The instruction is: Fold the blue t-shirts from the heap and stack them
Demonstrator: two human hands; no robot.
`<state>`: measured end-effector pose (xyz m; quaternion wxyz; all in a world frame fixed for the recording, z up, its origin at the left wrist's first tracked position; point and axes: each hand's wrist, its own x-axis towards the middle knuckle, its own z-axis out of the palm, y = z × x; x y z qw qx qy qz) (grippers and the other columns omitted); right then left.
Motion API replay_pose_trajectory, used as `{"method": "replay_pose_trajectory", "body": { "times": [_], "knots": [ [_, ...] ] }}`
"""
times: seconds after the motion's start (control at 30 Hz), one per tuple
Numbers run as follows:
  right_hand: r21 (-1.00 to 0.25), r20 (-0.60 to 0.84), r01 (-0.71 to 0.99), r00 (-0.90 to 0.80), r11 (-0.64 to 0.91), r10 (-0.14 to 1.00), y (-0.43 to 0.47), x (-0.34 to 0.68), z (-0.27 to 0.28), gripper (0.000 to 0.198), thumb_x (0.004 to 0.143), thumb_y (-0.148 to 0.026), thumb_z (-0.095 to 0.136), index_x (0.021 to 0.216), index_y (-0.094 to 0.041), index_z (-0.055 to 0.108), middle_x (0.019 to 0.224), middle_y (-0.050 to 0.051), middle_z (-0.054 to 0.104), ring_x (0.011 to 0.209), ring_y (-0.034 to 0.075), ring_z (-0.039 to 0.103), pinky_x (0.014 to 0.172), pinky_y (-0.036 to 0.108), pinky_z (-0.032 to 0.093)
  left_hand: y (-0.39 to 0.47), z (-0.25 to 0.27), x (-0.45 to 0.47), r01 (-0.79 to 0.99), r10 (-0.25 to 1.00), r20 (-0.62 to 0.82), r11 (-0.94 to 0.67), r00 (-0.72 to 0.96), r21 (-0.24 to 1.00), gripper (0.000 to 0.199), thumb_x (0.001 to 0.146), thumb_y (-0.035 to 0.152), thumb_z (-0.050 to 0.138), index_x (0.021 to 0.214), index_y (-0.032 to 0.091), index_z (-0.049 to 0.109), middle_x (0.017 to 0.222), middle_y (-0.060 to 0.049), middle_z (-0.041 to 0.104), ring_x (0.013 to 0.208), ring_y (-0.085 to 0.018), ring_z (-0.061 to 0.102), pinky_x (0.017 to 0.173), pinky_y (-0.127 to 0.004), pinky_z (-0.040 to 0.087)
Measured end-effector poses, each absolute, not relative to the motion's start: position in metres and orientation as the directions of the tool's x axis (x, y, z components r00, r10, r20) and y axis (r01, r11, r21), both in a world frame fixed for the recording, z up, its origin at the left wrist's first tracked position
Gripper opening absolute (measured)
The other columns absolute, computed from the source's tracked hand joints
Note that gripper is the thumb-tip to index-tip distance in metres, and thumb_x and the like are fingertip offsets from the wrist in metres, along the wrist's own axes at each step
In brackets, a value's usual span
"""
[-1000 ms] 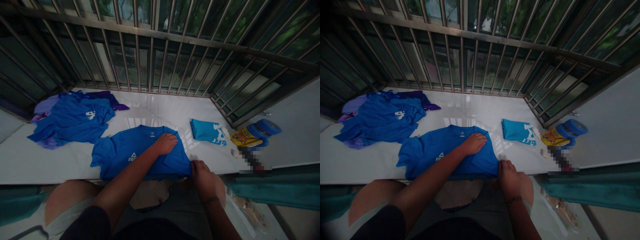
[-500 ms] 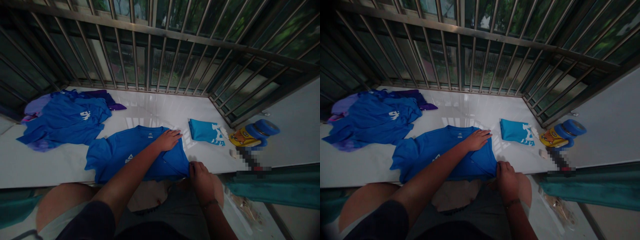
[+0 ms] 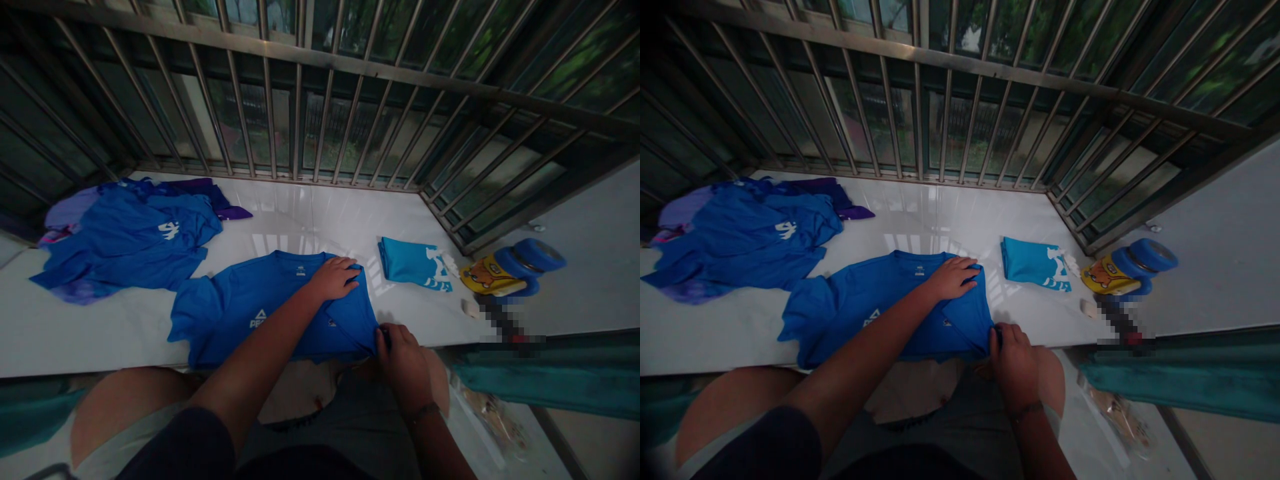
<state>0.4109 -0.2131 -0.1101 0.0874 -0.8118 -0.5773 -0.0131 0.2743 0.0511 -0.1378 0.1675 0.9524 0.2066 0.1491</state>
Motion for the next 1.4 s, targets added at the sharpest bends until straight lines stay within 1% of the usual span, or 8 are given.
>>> {"method": "replay_pose_trajectory", "body": {
  "times": [0.23,0.5,0.63,0.8,0.97,1.1,1.27,1.4],
  "knots": [
    [-0.122,0.115,0.937,0.34,-0.326,0.933,-0.213,0.409,-0.11,0.033,0.114,-0.038,0.045,0.12,-0.02,0.073,0.114,0.013,0.075,0.1,0.027,0.07,0.087,0.037,0.052,0.052,-0.139,0.279,0.423,0.553,0.221,-0.792,0.804,0.44,0.058,0.115,0.037,0.049,0.171,0.023,0.048,0.174,-0.011,0.053,0.159,-0.026,0.05,0.135,-0.048,0.038],
    [-0.053,0.125,0.953,0.302,-0.298,0.945,-0.216,0.405,-0.108,0.035,0.113,-0.033,0.048,0.13,-0.017,0.074,0.119,0.016,0.075,0.103,0.031,0.069,0.092,0.043,0.055,0.043,-0.135,0.273,0.261,0.354,0.205,-0.89,0.912,0.374,0.05,0.117,0.04,0.043,0.165,0.033,0.058,0.172,0.0,0.056,0.162,-0.025,0.047,0.136,-0.055,0.033],
    [-0.054,0.172,0.968,0.253,-0.247,0.952,-0.215,0.405,-0.113,0.043,0.114,-0.032,0.045,0.145,-0.017,0.07,0.142,0.019,0.073,0.13,0.034,0.065,0.11,0.048,0.054,0.04,-0.137,0.276,0.302,0.377,0.197,-0.895,0.905,0.329,0.057,0.115,0.047,0.049,0.169,0.031,0.052,0.176,-0.003,0.05,0.164,-0.028,0.045,0.138,-0.058,0.03],
    [-0.06,0.18,0.986,0.166,-0.158,0.969,-0.203,0.4,-0.129,0.059,0.116,-0.04,0.041,0.167,-0.013,0.052,0.176,0.019,0.048,0.165,0.035,0.04,0.133,0.056,0.036,0.041,-0.141,0.277,0.313,0.384,0.219,-0.902,0.897,0.298,0.062,0.113,0.048,0.051,0.173,0.029,0.047,0.178,-0.006,0.047,0.165,-0.03,0.043,0.138,-0.06,0.029],
    [-0.033,0.012,0.983,0.183,-0.182,0.983,-0.196,0.393,-0.137,0.065,0.117,-0.044,0.038,0.171,-0.01,0.046,0.178,0.021,0.041,0.168,0.037,0.038,0.133,0.061,0.035,0.04,-0.14,0.277,0.321,0.388,0.205,-0.9,0.899,0.296,0.06,0.114,0.048,0.048,0.171,0.028,0.048,0.179,-0.006,0.045,0.166,-0.029,0.041,0.139,-0.059,0.027],
    [-0.032,0.037,0.984,0.177,-0.176,0.984,-0.2,0.39,-0.135,0.073,0.117,-0.052,0.039,0.176,-0.01,0.037,0.184,0.021,0.027,0.172,0.038,0.027,0.134,0.062,0.033,0.039,-0.135,0.276,0.324,0.386,0.181,-0.899,0.905,0.295,0.06,0.115,0.047,0.047,0.17,0.026,0.049,0.179,-0.007,0.044,0.167,-0.03,0.04,0.139,-0.06,0.026],
    [-0.053,-0.08,0.99,0.127,-0.131,0.989,-0.198,0.386,-0.129,0.072,0.117,-0.052,0.039,0.176,-0.01,0.039,0.183,0.02,0.031,0.172,0.038,0.028,0.135,0.067,0.03,0.034,-0.122,0.277,0.351,0.401,0.18,-0.902,0.898,0.253,0.056,0.113,0.041,0.049,0.164,0.02,0.056,0.176,-0.012,0.049,0.166,-0.031,0.042,0.138,-0.061,0.029],
    [-0.076,0.029,0.985,0.159,-0.156,0.987,-0.179,0.388,-0.116,0.066,0.118,-0.047,0.037,0.174,-0.014,0.043,0.183,0.017,0.032,0.173,0.037,0.025,0.136,0.067,0.027,0.022,-0.113,0.271,0.418,0.466,0.227,-0.879,0.856,0.23,0.051,0.115,0.032,0.041,0.158,0.017,0.062,0.174,-0.014,0.051,0.164,-0.032,0.044,0.139,-0.059,0.03]
  ]
}}
